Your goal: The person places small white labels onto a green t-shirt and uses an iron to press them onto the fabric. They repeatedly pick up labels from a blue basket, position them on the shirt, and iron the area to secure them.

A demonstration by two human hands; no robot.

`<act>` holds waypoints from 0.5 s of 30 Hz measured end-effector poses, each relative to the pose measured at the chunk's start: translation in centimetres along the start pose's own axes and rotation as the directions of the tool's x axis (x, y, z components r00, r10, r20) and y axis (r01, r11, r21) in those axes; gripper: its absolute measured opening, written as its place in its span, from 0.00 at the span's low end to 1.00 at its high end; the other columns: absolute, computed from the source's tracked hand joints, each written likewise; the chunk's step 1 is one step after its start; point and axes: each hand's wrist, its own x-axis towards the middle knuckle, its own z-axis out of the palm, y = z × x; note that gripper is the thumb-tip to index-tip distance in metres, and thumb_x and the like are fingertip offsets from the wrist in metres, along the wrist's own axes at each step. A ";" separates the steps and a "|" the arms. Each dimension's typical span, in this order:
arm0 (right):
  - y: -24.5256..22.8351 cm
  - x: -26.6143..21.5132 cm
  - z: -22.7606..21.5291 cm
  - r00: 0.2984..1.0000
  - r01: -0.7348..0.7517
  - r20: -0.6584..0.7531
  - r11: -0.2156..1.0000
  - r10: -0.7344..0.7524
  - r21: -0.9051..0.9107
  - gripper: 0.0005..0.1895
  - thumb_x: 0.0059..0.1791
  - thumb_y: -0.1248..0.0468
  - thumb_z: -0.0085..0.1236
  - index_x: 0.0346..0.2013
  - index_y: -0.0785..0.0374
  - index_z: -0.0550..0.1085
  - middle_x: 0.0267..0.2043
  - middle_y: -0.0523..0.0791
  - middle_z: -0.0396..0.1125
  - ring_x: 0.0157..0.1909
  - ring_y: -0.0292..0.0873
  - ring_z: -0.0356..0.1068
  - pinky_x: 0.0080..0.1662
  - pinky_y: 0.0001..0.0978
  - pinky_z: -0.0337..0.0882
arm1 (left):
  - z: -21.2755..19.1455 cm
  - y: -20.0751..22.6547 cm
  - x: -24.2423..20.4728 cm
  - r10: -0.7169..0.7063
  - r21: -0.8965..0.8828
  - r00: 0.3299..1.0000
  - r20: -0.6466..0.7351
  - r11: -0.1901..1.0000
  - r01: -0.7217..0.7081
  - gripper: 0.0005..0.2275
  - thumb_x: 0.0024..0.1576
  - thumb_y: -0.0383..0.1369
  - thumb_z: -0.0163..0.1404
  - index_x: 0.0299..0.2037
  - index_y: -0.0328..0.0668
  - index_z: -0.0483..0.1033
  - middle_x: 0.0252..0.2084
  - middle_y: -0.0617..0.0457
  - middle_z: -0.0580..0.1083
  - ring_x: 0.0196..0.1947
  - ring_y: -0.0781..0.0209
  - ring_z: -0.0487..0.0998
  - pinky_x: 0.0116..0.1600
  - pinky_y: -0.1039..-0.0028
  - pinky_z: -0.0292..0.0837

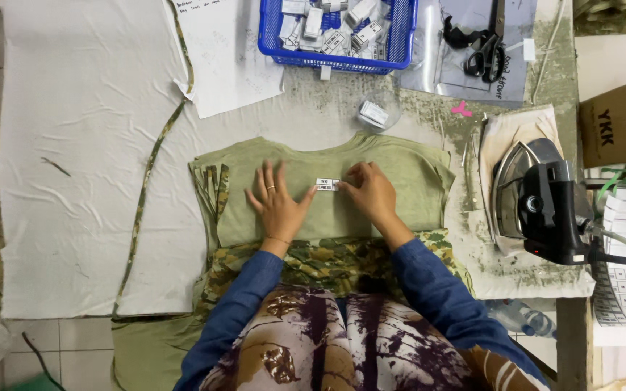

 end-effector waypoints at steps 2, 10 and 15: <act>-0.4 0.1 -0.5 1.000 -0.018 0.019 0.999 0.019 -0.033 0.19 0.42 0.53 0.68 0.42 0.57 0.75 0.38 0.47 0.68 0.42 0.50 0.72 0.41 0.40 0.72 | -0.2 -0.2 0.4 -0.031 0.010 0.999 0.029 0.999 0.031 0.37 0.55 0.54 0.50 0.69 0.44 0.51 0.74 0.38 0.45 0.74 0.41 0.39 0.66 0.36 0.22; -0.4 -0.1 -1.0 0.998 -0.048 0.047 0.998 0.050 -0.040 0.21 0.40 0.51 0.68 0.40 0.58 0.72 0.41 0.48 0.64 0.45 0.56 0.70 0.44 0.44 0.71 | 1.4 -1.2 1.3 -0.078 0.022 0.996 0.032 0.997 0.077 0.46 0.45 0.56 0.57 0.72 0.50 0.46 0.75 0.42 0.42 0.75 0.44 0.37 0.62 0.26 0.26; -0.2 0.1 -0.8 0.998 -0.052 0.034 0.998 0.053 -0.045 0.21 0.40 0.51 0.68 0.39 0.59 0.72 0.40 0.49 0.64 0.45 0.56 0.70 0.43 0.44 0.70 | 1.6 -1.2 1.3 -0.089 0.026 0.995 0.034 0.996 0.088 0.46 0.46 0.56 0.56 0.72 0.49 0.46 0.75 0.41 0.41 0.75 0.43 0.35 0.62 0.29 0.18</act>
